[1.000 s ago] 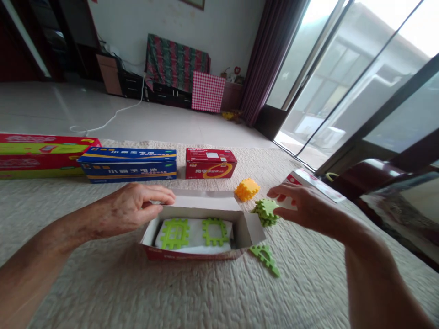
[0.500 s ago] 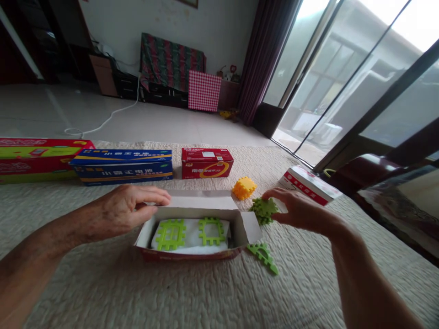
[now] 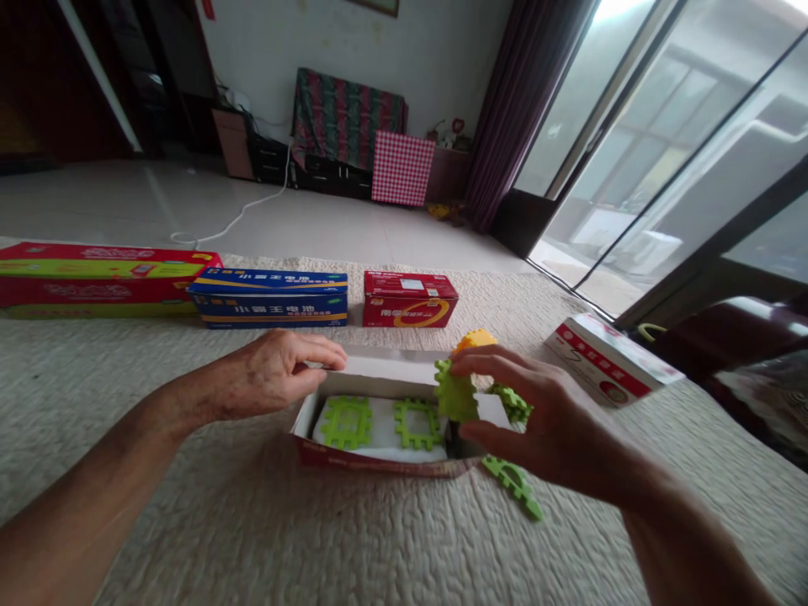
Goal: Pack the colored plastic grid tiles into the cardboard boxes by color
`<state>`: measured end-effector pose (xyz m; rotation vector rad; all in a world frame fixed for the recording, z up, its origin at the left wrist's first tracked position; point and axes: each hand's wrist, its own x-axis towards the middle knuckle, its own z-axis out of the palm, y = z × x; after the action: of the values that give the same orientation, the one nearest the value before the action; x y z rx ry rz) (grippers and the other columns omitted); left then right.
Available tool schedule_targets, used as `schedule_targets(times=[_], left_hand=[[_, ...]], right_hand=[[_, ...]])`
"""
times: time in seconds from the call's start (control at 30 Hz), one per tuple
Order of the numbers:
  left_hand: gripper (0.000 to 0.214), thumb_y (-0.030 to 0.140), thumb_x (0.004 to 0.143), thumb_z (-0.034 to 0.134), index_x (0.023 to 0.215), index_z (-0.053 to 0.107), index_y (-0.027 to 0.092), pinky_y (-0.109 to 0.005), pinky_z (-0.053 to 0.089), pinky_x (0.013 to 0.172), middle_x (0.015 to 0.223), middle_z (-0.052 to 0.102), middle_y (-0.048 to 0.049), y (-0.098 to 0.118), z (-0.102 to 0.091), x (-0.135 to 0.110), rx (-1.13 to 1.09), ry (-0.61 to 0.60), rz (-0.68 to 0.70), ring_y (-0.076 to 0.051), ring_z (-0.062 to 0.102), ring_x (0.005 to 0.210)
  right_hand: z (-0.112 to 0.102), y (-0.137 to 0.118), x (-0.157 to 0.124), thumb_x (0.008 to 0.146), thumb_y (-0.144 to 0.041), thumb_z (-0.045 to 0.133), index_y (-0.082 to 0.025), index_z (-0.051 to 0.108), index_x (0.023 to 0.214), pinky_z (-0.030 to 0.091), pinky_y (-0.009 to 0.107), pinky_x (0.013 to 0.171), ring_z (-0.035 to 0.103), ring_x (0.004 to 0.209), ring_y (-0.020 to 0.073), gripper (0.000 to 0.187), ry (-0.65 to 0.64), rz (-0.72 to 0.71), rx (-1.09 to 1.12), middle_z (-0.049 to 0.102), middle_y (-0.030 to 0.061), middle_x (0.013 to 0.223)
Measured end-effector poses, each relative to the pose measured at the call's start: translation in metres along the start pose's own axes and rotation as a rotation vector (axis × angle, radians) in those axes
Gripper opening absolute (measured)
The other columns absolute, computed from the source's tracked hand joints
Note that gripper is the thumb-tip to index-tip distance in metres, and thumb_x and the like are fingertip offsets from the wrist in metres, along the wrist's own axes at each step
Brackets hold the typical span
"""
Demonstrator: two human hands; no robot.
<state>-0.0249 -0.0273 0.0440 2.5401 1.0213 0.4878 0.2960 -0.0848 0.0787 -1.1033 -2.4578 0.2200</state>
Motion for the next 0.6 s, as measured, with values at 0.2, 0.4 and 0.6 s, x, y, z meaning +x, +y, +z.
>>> schedule_targets(times=[0.2, 0.4, 0.6], left_hand=[[0.036, 0.013, 0.081, 0.044, 0.1, 0.073, 0.022, -0.027, 0.047, 0.096, 0.113, 0.071, -0.0002, 0.004, -0.002, 0.0, -0.017, -0.007, -0.001, -0.017, 0.064, 0.105], [0.039, 0.009, 0.08, 0.043, 0.103, 0.072, 0.021, -0.029, 0.048, 0.094, 0.11, 0.071, -0.002, 0.004, -0.001, -0.001, -0.112, 0.021, 0.042, -0.017, 0.064, 0.102], [0.036, 0.009, 0.083, 0.042, 0.1, 0.073, 0.018, -0.029, 0.047, 0.093, 0.107, 0.072, -0.0039, 0.004, -0.002, -0.001, -0.129, 0.02, 0.021, -0.017, 0.064, 0.101]], right_hand=[[0.028, -0.033, 0.04, 0.079, -0.022, 0.068, -0.022, 0.059, 0.117, 0.049, 0.036, 0.091, 0.059, 0.108, 0.0208, 0.039, -0.147, -0.111, 0.095, 0.063, 0.007, 0.12], [0.043, -0.039, 0.062, 0.08, -0.017, 0.066, -0.024, 0.058, 0.12, 0.044, 0.041, 0.095, 0.057, 0.111, 0.0219, 0.042, -0.183, -0.258, 0.099, 0.065, 0.0067, 0.117], [0.049, -0.041, 0.065, 0.077, -0.027, 0.071, -0.023, 0.061, 0.113, 0.042, 0.041, 0.091, 0.056, 0.099, 0.0215, 0.038, -0.176, -0.259, 0.052, 0.065, 0.0049, 0.105]])
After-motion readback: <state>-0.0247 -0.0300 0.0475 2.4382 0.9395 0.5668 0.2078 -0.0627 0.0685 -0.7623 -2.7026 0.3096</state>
